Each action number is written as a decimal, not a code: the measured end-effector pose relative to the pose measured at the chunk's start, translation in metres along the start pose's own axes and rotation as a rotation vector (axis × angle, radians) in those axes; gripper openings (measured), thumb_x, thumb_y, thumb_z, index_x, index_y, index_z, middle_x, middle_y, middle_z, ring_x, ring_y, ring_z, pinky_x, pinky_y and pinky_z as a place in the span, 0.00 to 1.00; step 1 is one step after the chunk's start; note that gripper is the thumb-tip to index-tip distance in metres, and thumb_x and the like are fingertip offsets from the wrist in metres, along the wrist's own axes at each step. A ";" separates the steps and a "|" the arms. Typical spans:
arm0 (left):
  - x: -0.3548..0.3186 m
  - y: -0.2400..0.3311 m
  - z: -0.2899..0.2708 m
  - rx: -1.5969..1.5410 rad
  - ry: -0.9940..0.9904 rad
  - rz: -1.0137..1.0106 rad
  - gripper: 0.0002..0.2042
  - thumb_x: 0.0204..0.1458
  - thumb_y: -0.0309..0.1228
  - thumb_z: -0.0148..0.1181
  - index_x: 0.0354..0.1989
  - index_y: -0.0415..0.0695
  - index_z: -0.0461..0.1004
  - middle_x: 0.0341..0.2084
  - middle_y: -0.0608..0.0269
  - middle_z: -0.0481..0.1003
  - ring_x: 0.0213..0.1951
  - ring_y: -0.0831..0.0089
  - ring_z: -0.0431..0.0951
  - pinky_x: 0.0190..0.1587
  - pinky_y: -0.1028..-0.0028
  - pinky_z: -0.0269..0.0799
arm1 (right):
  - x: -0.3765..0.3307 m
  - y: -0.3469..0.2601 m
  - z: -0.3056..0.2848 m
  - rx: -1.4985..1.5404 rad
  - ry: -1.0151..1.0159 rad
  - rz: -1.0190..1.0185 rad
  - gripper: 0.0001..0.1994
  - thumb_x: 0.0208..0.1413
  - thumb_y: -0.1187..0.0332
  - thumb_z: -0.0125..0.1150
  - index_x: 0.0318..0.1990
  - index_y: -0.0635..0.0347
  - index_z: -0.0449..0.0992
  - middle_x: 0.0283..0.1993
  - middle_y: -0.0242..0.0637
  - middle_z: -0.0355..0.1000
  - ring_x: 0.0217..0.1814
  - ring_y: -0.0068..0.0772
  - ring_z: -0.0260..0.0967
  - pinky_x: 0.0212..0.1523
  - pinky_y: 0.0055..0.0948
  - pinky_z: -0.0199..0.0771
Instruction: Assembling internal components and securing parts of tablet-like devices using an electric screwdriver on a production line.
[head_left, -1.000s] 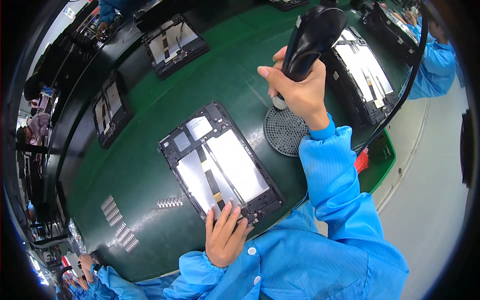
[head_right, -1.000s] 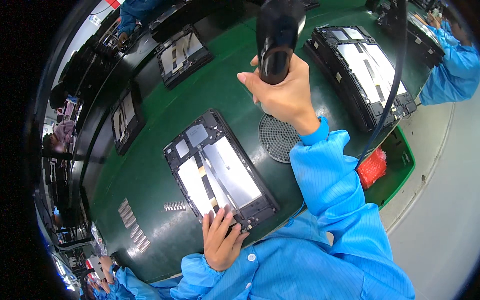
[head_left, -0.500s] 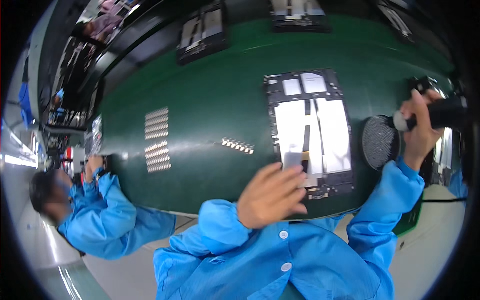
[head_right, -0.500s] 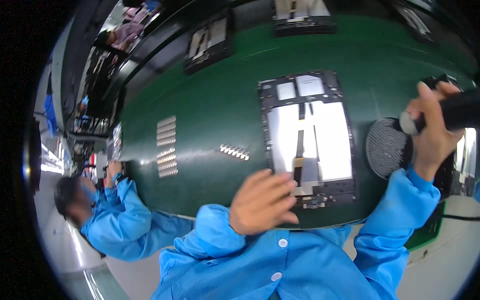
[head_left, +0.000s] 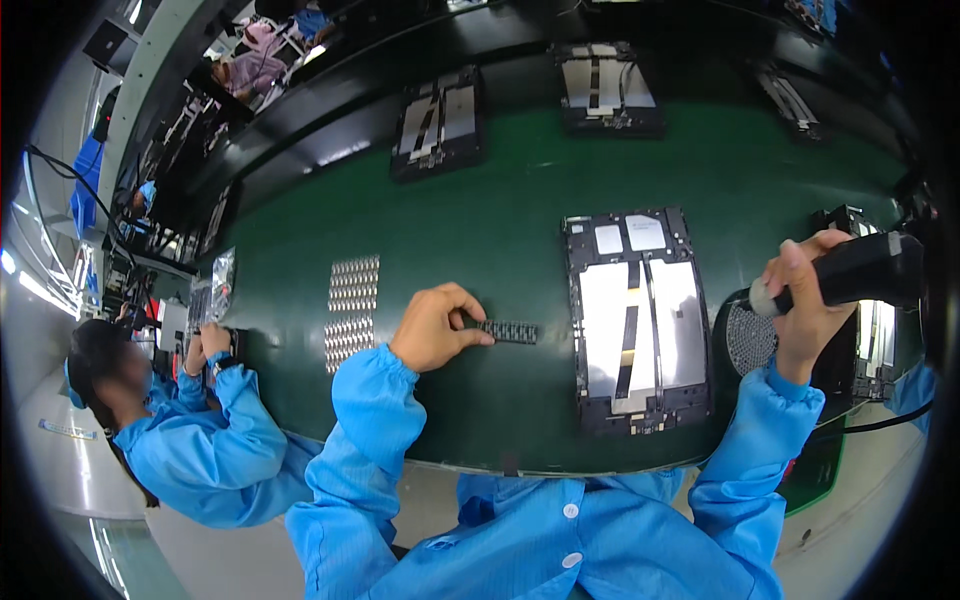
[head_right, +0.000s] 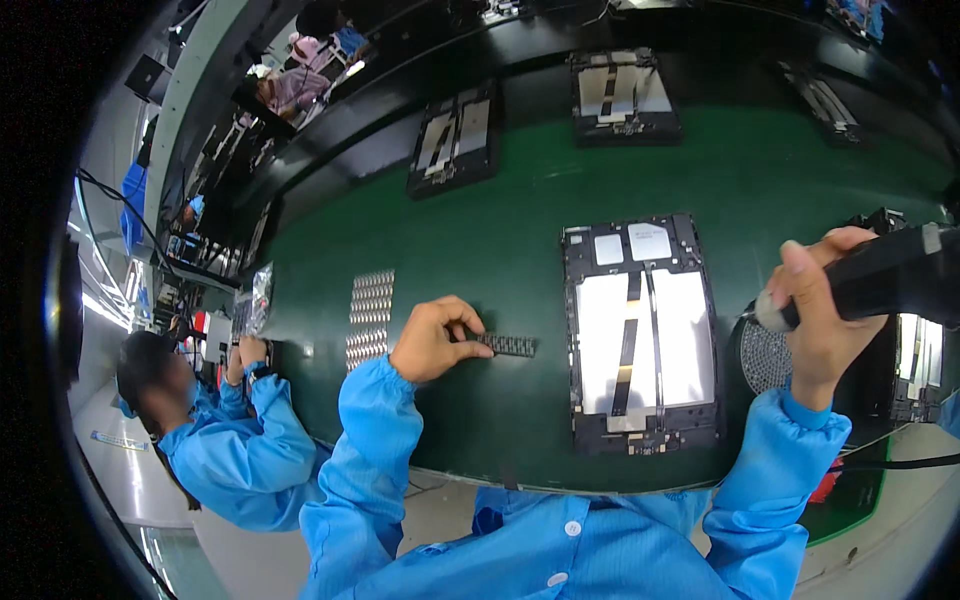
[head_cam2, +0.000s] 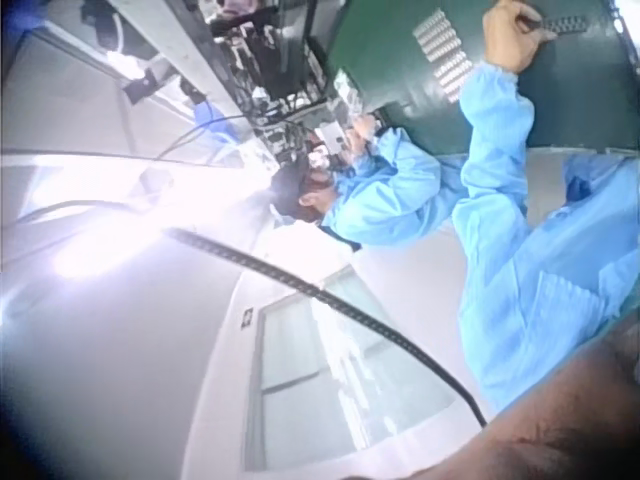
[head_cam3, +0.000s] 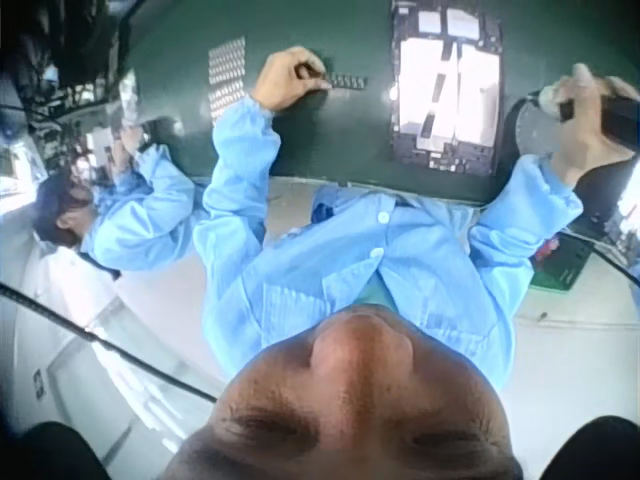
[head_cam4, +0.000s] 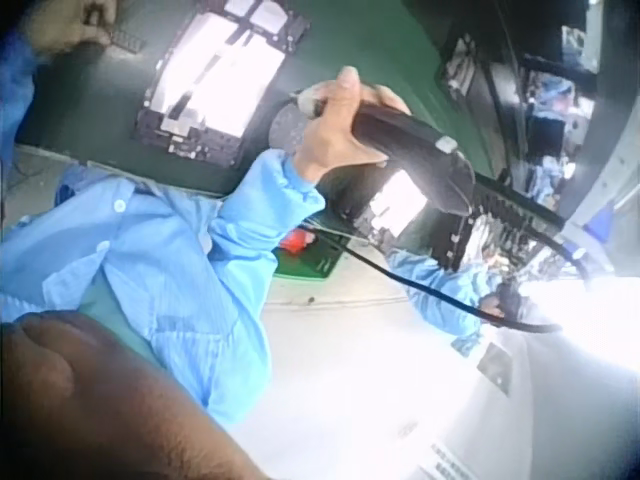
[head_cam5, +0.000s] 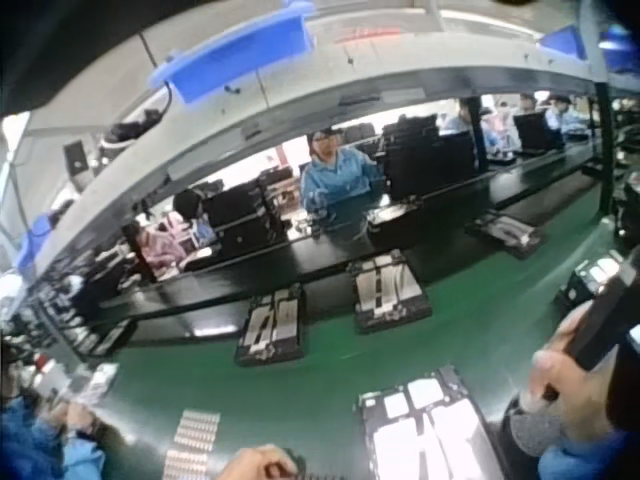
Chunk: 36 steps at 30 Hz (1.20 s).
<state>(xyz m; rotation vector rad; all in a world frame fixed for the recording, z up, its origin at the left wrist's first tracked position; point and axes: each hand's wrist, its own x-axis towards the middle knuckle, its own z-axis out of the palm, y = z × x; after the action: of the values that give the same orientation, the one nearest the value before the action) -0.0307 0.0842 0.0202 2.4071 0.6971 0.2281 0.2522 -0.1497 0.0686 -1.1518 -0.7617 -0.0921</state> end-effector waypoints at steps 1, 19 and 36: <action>0.002 0.003 -0.001 -0.111 -0.086 -0.127 0.10 0.35 0.24 0.71 0.27 0.38 0.76 0.22 0.61 0.73 0.20 0.78 0.69 0.24 0.78 0.66 | -0.001 -0.004 0.004 0.037 -0.015 0.019 0.15 0.48 0.81 0.61 0.42 0.63 0.63 0.19 0.33 0.65 0.17 0.24 0.64 0.23 0.24 0.67; -0.005 0.003 0.023 -0.215 0.067 -0.288 0.07 0.39 0.22 0.69 0.22 0.34 0.75 0.17 0.57 0.76 0.19 0.78 0.75 0.23 0.79 0.70 | -0.006 0.002 0.011 0.080 -0.087 0.017 0.17 0.46 0.82 0.62 0.42 0.60 0.64 0.19 0.34 0.66 0.17 0.25 0.65 0.22 0.24 0.67; 0.029 0.037 0.053 -0.921 0.142 -0.231 0.07 0.48 0.19 0.61 0.35 0.31 0.75 0.26 0.59 0.77 0.25 0.78 0.77 0.28 0.82 0.74 | -0.026 0.017 0.112 0.162 -0.327 0.192 0.14 0.43 0.83 0.65 0.37 0.67 0.67 0.18 0.32 0.69 0.17 0.19 0.66 0.18 0.17 0.63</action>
<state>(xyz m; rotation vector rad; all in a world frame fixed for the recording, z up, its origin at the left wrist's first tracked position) 0.0269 0.0477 0.0009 1.4342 0.7171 0.4992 0.1846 -0.0551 0.0616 -1.0910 -0.9231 0.3204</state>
